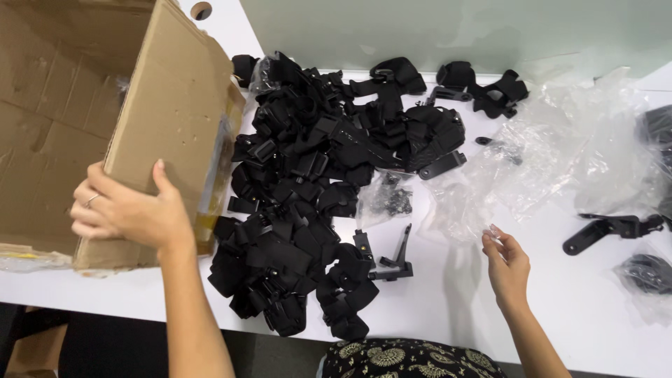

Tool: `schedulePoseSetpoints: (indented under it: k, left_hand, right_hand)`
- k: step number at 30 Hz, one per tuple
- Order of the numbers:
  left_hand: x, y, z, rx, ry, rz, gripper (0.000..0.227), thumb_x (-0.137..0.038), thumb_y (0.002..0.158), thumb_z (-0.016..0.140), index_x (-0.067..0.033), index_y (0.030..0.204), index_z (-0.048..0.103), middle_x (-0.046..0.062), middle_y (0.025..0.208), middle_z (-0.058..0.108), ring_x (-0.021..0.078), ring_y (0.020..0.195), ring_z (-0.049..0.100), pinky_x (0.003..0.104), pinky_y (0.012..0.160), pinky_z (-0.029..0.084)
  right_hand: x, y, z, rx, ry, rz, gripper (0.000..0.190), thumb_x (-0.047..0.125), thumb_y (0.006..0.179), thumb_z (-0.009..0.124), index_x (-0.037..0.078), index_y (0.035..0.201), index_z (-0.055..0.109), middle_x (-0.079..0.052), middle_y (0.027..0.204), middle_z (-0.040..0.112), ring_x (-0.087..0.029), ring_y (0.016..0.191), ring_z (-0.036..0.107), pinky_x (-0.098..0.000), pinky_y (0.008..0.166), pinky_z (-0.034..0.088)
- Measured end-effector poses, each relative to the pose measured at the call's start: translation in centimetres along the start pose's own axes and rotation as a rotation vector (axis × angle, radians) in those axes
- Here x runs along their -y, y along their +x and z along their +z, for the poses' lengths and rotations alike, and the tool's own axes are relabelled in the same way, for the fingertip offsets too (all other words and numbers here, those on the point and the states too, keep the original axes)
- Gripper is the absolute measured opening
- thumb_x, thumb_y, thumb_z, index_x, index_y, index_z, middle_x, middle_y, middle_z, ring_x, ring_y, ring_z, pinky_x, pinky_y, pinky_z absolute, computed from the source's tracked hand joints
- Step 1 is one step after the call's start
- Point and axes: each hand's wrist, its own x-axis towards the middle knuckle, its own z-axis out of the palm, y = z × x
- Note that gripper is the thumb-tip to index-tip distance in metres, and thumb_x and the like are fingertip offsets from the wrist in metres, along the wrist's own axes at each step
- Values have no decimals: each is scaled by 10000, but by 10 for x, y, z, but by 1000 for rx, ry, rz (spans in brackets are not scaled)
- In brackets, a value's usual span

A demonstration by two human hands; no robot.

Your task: The person picks black camera mounts from a pile on a white table, places each into a clear plastic bag, and puts the sealed bags into a cardboard box. The person repeats this process for several mounts throughout the clip.

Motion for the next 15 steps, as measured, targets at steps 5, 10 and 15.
schedulePoseSetpoints:
  k: [5,10,15]
  left_hand:
    - [-5,15,-3,21,-16,-33,719,-293,750,950,-69,1307,552,119,1318,547,363,1334,411,627,1162,103]
    - [-9,15,-33,53,-137,50,734,-221,799,870,-38,1418,521,158,1419,509,371,1438,347,649,1204,138]
    - [-86,-60,-70,142,-594,68,571,-152,1033,825,31,1470,507,273,1571,347,392,1487,361,531,1201,387]
  right_hand:
    - [-14,-1,-8,34,256,-41,270,131,1007,629,-50,1208,629,-145,1233,700,-215,1076,693,-387,938,586]
    - [-16,-5,-6,78,414,10,195,76,995,615,-35,1155,625,-182,1187,709,-244,1065,707,-394,954,585]
    - [-5,-16,-2,146,609,58,105,47,981,597,1,1069,630,-197,1182,715,-276,1085,714,-403,983,586]
